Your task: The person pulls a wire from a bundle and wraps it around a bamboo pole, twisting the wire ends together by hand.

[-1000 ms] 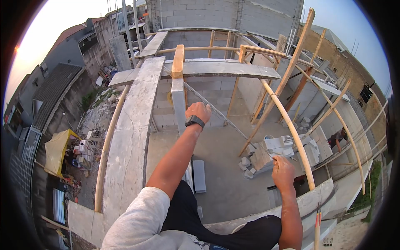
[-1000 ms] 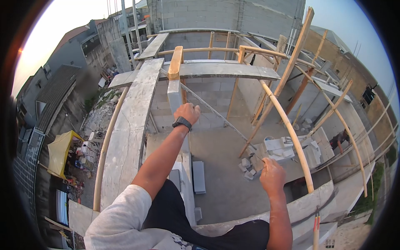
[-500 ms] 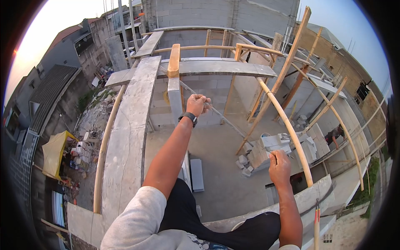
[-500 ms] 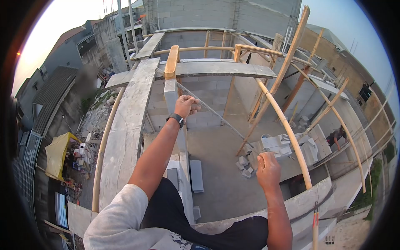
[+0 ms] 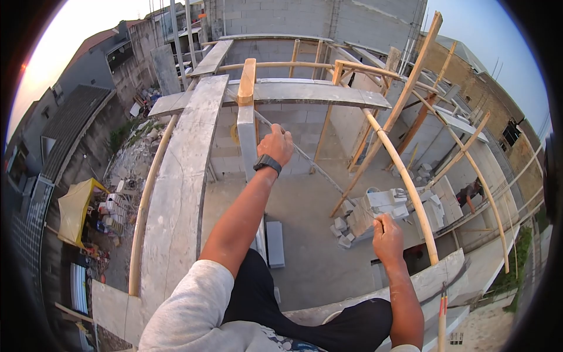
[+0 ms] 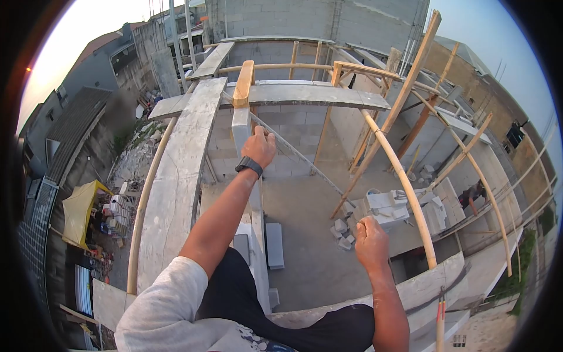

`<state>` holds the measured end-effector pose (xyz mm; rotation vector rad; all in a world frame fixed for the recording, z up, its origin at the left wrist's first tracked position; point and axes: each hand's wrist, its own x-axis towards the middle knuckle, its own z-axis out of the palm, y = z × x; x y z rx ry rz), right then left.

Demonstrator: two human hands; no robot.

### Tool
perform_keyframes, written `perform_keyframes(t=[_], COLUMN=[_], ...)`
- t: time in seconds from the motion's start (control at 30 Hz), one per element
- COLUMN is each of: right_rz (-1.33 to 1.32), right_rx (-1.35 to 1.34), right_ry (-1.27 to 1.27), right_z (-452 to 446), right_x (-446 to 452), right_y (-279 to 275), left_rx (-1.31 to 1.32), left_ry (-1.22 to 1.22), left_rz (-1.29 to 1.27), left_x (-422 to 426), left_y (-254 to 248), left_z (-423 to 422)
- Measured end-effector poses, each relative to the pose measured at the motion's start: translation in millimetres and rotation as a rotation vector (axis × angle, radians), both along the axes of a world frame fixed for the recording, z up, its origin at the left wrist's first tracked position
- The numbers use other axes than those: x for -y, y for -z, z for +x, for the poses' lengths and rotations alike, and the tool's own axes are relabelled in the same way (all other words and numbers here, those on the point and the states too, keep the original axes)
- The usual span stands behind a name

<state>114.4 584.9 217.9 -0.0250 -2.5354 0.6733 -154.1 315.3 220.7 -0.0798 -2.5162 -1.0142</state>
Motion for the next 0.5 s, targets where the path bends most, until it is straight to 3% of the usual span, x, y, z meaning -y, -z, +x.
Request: perform_keyframes(t=[0.27, 0.33, 0.47, 0.5], right_rz=[-0.036, -0.035, -0.030, -0.019], right_rx=[-0.014, -0.013, -0.039, -0.078], right_ry=[-0.035, -0.038, -0.067, -0.077], right_z=[-1, -1, -1, -2], right_x=[-1, 0, 0, 0], right_y=[-1, -2, -2, -2], left_rx=[0.066, -0.069, -0.232, -0.223], left_ry=[-0.147, -0.125, -0.112, -0.040], left_rz=[-0.122, -0.289, -0.272, -0.049], left_x=[-3, 0, 1, 1], left_y=[5, 10, 24, 26], left_z=[-1, -3, -10, -14])
